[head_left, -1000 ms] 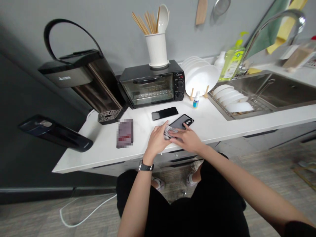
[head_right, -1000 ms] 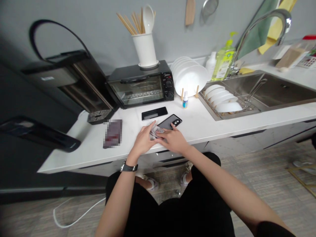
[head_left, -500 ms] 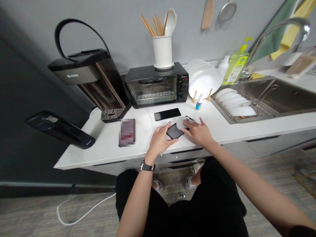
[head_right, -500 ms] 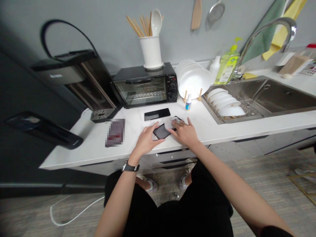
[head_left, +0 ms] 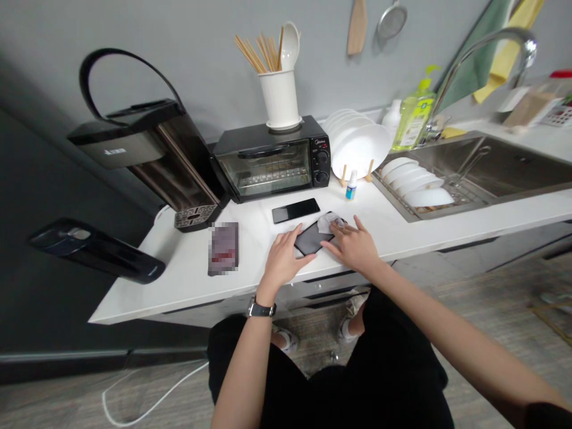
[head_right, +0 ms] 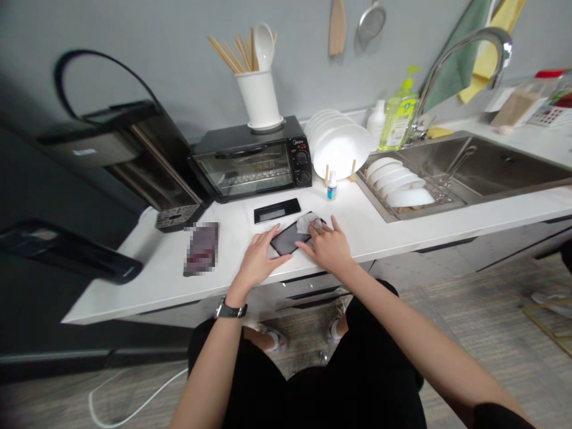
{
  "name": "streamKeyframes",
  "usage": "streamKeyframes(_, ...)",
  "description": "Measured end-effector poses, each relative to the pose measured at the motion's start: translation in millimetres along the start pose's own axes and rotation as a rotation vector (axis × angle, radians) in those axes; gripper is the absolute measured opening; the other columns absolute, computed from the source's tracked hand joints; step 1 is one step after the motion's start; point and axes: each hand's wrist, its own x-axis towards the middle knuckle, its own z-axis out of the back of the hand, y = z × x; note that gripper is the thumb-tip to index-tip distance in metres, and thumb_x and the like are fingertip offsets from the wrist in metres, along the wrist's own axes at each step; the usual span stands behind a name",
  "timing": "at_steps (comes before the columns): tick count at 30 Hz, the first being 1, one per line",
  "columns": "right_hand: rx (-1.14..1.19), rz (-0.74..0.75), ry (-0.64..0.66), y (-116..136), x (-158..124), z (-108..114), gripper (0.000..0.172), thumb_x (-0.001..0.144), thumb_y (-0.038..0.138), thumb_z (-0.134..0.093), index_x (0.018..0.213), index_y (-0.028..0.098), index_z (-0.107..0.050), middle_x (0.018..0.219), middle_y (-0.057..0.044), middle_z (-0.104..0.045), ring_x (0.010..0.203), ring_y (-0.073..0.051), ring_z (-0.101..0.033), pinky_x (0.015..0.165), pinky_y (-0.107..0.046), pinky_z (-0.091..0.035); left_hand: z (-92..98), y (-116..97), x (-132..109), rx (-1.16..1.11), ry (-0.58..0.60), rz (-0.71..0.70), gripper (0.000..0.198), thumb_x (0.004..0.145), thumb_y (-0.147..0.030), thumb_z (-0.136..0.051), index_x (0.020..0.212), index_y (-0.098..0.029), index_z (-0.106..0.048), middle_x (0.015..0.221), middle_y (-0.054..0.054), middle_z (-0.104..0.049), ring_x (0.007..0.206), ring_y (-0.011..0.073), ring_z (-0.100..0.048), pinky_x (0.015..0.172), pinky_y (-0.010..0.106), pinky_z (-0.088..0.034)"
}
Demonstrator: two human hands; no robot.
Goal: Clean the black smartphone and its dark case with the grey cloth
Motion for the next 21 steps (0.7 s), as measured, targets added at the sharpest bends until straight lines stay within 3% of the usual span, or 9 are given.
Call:
streamKeyframes(4,0.062,0.156,0.046,2.2,-12.2,2.5,0.065,0.103,0.060,-0.046,0.141,0.009,-0.061,0.137,-0.017,-0.069,0.128,-0.031,-0.064,0.121,-0.048,-0.036,1.0,0.4,-1.4,-0.028,0.019,-0.008,0.087,0.085,-0.039,-0.080,0.159,-0.027,-0.035,0.146,0.006,-0.062,0.128,0.0307,-0.053,0.111,0.045,-0.045)
streamKeyframes(7,0.047,0.069,0.026,-9.2,-10.2,5.9,0.050,0.106,0.051,-0.047,0.137,0.016,-0.065,0.135,-0.014,-0.070,0.124,-0.031,-0.068,0.124,-0.055,-0.030,0.2,0.6,-1.1,-0.013,0.014,-0.019,0.085,0.086,-0.041,-0.079,0.158,-0.026,-0.036,0.148,0.007,-0.060,0.129,0.0311,-0.053,0.112,0.046,-0.044)
streamKeyframes(9,0.007,-0.019,-0.003,-10.2,-6.8,7.3,0.049,0.106,0.049,-0.047,0.133,0.013,-0.067,0.133,-0.017,-0.071,0.118,-0.032,-0.071,0.124,-0.059,-0.027,-0.5,0.7,-0.4,-0.004,0.010,-0.024,0.085,0.087,-0.042,-0.078,0.158,-0.025,-0.036,0.149,0.008,-0.060,0.129,0.0312,-0.053,0.112,0.047,-0.043)
streamKeyframes(12,0.057,0.030,-0.001,10.8,-8.6,7.2,0.056,0.104,0.055,-0.049,0.132,0.009,-0.067,0.131,-0.020,-0.072,0.118,-0.032,-0.070,0.122,-0.054,-0.033,-1.1,2.4,-0.6,-0.020,0.005,-0.028,0.086,0.087,-0.041,-0.079,0.159,-0.025,-0.036,0.148,0.009,-0.060,0.130,0.0310,-0.053,0.112,0.046,-0.043)
streamKeyframes(16,0.216,0.184,0.066,29.3,-11.8,2.3,0.055,0.103,0.058,-0.049,0.137,0.018,-0.065,0.138,-0.013,-0.069,0.130,-0.028,-0.064,0.122,-0.048,-0.036,-1.2,5.9,-2.6,-0.050,0.001,-0.043,0.083,0.087,-0.035,-0.078,0.159,-0.026,-0.036,0.150,0.008,-0.058,0.130,0.0298,-0.052,0.112,0.044,-0.044)
streamKeyframes(21,0.106,-0.081,0.008,6.7,7.2,-3.1,0.054,0.106,0.053,-0.047,0.141,0.014,-0.062,0.141,-0.018,-0.065,0.128,-0.036,-0.064,0.123,-0.065,-0.024,-1.8,5.1,-2.3,-0.036,-0.016,-0.062,0.082,0.089,-0.043,-0.076,0.158,-0.025,-0.037,0.149,0.009,-0.059,0.130,0.0311,-0.052,0.113,0.047,-0.043)
